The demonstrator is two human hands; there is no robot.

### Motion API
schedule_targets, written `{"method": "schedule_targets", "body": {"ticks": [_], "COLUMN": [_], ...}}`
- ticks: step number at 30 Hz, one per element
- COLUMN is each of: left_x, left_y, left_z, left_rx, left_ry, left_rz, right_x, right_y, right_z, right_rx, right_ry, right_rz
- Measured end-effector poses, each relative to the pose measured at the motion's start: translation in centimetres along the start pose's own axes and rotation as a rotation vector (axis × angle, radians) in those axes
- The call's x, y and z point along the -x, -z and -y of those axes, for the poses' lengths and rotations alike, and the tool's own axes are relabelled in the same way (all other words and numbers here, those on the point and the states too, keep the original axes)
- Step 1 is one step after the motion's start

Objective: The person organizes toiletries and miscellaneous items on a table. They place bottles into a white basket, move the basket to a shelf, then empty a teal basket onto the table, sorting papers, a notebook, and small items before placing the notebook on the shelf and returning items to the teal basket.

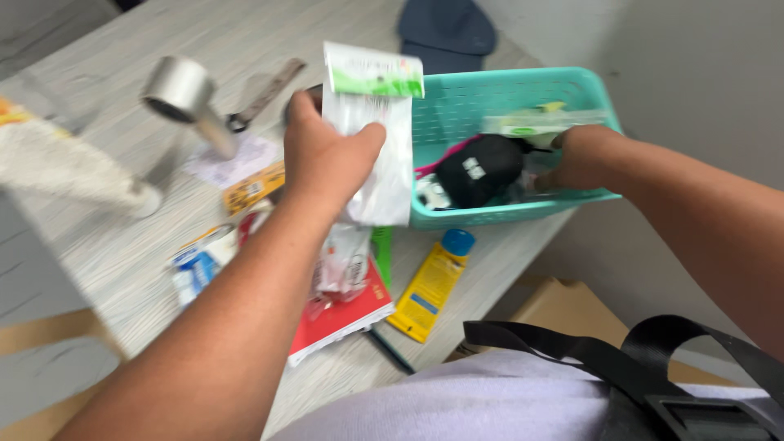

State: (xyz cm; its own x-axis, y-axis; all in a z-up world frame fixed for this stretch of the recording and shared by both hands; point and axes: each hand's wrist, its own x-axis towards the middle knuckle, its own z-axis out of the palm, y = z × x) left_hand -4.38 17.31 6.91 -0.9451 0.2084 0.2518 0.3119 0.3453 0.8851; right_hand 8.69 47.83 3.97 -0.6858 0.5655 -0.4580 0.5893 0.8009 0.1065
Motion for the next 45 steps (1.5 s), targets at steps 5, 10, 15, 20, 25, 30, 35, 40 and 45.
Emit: {"method": "schedule_targets", "body": {"ticks": [5,10,15,20,25,30,35,40,45], "left_x": [2.4,3.1,2.6,2.9,2.6,2.3,0.6,2.3,4.0], "left_y": [2.1,3.6,3.8,3.0,0.0,-3.9,-2.3,0.1,1.7], "left_z": [2.3,6.4,8.5,5.9,-0.2,-3.9,-0.6,3.0,4.9], "left_rx": [-0.134,-0.143,-0.359,-0.394,-0.036,0.150,0.077,0.009,0.050], "left_ry": [0.299,0.301,0.366,0.016,-0.592,-0.544,-0.247,0.024,0.070], "left_rz": [-0.047,-0.121,0.130,-0.065,0.116,0.302,-0.001,-0.078,-0.140], "right_x": [-1.1,-0.5,-0.3,2.7,7.4,7.9,4.7,-1.3,-4.9], "right_y": [-0.9,-1.1,-0.7,2.9,7.3,8.6,7.1,2.1,-0.1], "right_z": [3.3,4.4,4.6,3.0,2.4,4.3,0.7,-0.9,0.1], "right_rx": [0.110,0.036,-0.008,-0.052,-0.582,-1.406,-0.532,0.087,0.192], "right_ry": [0.022,-0.051,-0.095,-0.073,0.119,0.565,0.207,0.226,0.297], "right_rz": [-0.035,-0.075,-0.028,-0.256,-0.391,0.066,-0.374,-0.268,-0.228]}}
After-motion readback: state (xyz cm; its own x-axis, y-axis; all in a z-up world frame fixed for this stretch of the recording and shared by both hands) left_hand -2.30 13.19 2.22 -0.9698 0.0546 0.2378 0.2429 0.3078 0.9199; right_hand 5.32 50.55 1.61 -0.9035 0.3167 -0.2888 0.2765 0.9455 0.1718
